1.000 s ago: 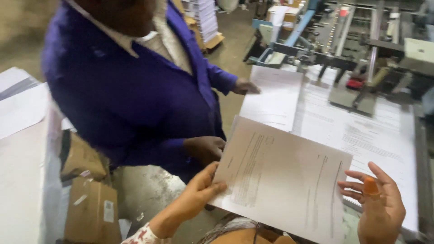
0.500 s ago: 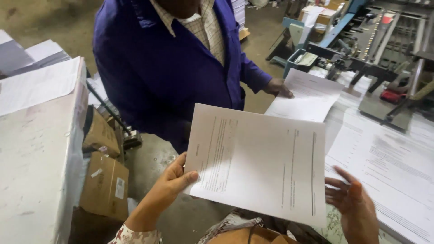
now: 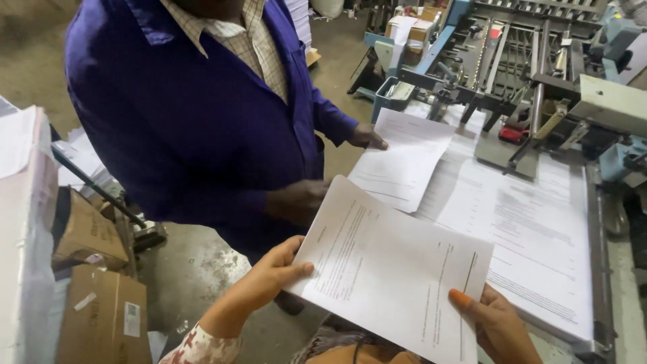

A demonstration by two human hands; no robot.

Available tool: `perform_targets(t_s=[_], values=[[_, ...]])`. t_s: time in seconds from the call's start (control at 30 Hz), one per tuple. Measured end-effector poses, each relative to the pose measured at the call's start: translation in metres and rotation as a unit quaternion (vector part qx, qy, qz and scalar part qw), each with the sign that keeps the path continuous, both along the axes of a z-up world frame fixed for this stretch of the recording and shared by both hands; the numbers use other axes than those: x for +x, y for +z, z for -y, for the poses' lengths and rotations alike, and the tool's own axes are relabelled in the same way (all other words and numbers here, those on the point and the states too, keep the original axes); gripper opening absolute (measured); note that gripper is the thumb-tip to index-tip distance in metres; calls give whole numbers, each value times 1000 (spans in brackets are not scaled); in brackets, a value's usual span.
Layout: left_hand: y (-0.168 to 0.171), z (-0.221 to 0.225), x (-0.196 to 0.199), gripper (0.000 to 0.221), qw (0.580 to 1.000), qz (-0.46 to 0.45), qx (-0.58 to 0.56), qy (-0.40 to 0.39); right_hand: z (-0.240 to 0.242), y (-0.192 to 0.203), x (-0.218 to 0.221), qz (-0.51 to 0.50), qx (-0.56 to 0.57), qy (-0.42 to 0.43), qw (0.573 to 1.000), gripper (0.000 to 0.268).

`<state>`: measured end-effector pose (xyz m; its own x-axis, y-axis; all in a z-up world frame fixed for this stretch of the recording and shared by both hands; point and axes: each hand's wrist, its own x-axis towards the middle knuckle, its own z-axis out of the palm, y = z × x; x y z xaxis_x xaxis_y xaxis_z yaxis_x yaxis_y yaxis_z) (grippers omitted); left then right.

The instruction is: Aligning a stack of printed papers on a machine and inspecting individual sheets for quality control.

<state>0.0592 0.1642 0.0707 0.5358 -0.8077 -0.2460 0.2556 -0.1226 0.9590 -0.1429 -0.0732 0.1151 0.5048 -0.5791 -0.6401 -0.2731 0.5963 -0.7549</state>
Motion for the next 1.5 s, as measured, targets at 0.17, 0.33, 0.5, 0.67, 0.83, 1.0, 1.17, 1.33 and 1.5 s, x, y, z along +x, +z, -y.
perform_targets(t_s=[0.17,0.33,0.5,0.67,0.83,1.0,1.17,1.33,1.5], values=[[-31,25,7,27,997,-23,5,69,12,-23,-6,-24,-6,-28,999,43],[-4,44,-5,62,988,-65,-87,106,29,-60,-17,88,-1,-72,994,40],[-6,63,-13,47,990,-96,-68,80,60,-97,-34,119,3,-78,990,40],[-7,71,-19,37,993,-95,-56,40,57,-89,-33,91,26,-139,986,42],[-8,74,-22,36,987,-140,-56,49,73,-111,-35,96,7,-146,985,47],[-4,72,-21,34,992,-118,-32,36,68,-100,-25,93,27,-172,980,36],[-8,72,-21,33,992,-122,-24,35,73,-103,-14,81,5,-211,974,41],[-10,68,-22,31,993,-107,-23,35,64,-85,6,150,-5,-287,946,43],[-9,65,-24,32,992,-116,-23,41,72,-88,13,176,-27,-282,943,45]])
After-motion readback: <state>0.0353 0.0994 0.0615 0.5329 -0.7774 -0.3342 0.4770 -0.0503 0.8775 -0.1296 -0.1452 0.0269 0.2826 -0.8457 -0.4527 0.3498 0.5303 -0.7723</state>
